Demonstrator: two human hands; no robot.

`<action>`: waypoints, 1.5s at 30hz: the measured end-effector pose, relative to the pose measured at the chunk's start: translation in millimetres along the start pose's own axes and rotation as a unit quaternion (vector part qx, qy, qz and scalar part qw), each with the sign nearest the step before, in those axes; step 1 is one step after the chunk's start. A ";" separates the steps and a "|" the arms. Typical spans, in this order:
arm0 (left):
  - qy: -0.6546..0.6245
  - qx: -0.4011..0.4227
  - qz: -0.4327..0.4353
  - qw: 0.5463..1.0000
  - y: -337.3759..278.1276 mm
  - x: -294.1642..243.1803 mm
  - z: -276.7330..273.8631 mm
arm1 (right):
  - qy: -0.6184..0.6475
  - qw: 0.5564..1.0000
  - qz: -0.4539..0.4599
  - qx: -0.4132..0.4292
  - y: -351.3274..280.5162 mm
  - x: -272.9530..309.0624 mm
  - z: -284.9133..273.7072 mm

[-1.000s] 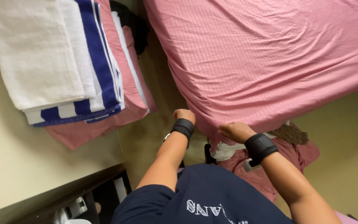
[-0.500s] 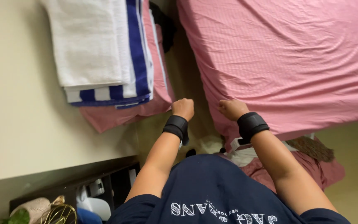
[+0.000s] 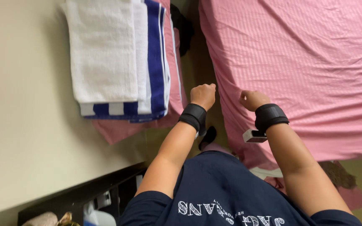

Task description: The person makes a bed by tucking and smoothing a pink fitted sheet over the mattress. They then use a colorful duster to dust the bed surface and the area under the bed. Finally, they pick up a white cloth from the floor.

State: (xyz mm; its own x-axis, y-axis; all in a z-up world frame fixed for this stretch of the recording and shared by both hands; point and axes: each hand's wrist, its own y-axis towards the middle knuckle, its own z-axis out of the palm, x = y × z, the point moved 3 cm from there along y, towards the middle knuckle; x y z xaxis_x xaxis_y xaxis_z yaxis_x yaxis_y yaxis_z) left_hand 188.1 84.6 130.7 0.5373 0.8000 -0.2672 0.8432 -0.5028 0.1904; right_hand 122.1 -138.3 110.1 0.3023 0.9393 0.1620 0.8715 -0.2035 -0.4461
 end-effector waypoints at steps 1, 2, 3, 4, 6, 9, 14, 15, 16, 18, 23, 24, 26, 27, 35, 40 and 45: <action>0.001 -0.006 0.003 1.000 15.5 2.6 4.4 | 0.000 1.000 0.000 -0.007 16.2 -4.8 -1.2; -0.001 -0.014 0.009 1.000 31.6 4.2 8.2 | -0.003 1.000 0.003 -0.003 32.3 -10.4 -2.9; -0.001 -0.019 0.016 1.000 45.8 5.6 11.1 | -0.003 1.000 0.005 0.003 46.8 -15.4 -2.7; 0.002 -0.022 0.020 1.000 59.6 7.3 12.4 | 0.000 1.000 0.005 -0.002 55.5 -16.1 -11.2; 0.005 -0.012 0.018 1.000 91.6 13.1 16.5 | 0.026 0.999 0.045 0.017 75.0 -19.2 -26.4; -0.020 0.001 -0.005 1.000 125.5 19.8 20.0 | 0.016 1.000 0.020 0.018 112.1 -36.5 -28.6; -0.011 0.057 -0.016 0.998 162.2 36.1 67.3 | 0.023 0.997 0.047 0.056 133.3 -47.1 -44.2; -0.004 0.078 -0.014 0.997 166.9 36.2 72.1 | 0.030 0.996 0.054 0.064 135.2 -51.1 -44.1; -0.003 0.080 -0.010 0.997 169.3 38.5 77.5 | 0.034 0.996 0.057 0.064 136.9 -57.1 -39.1; 0.016 0.139 -0.026 0.990 187.6 46.0 87.9 | 0.034 0.997 0.036 0.061 147.2 -66.8 -38.2; 0.050 0.167 -0.049 0.984 250.5 66.8 102.1 | 0.031 0.996 0.070 0.050 146.4 -81.9 -78.5; 0.051 0.160 -0.057 0.984 267.7 73.4 107.3 | 0.026 0.996 0.074 0.043 149.0 -84.3 -89.5; 0.046 0.164 -0.055 0.984 305.3 82.0 122.9 | 0.034 0.995 0.089 0.035 152.4 -90.8 -109.6; 0.043 0.164 -0.057 0.984 327.6 86.9 131.2 | 0.040 0.994 0.098 0.025 157.4 -94.1 -122.2; 0.040 0.162 -0.033 0.985 499.7 124.9 200.6 | 0.068 0.982 0.168 0.047 266.3 -118.6 -143.4; -0.003 0.116 0.009 0.993 566.4 145.7 196.5 | 0.109 0.975 0.164 0.104 346.9 -87.5 -134.8; -0.005 0.202 -0.015 0.979 612.5 168.6 193.6 | 0.108 0.962 0.168 0.184 405.9 -71.7 -128.5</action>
State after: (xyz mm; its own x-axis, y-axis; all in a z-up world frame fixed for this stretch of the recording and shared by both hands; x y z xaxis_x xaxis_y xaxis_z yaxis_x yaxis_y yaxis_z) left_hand 798.6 -151.9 19.4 0.5097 0.8145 -0.2771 0.7964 -0.5685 -0.2061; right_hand 503.8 -323.7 30.6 0.6510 0.7502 0.1159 0.5267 -0.3365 -0.7807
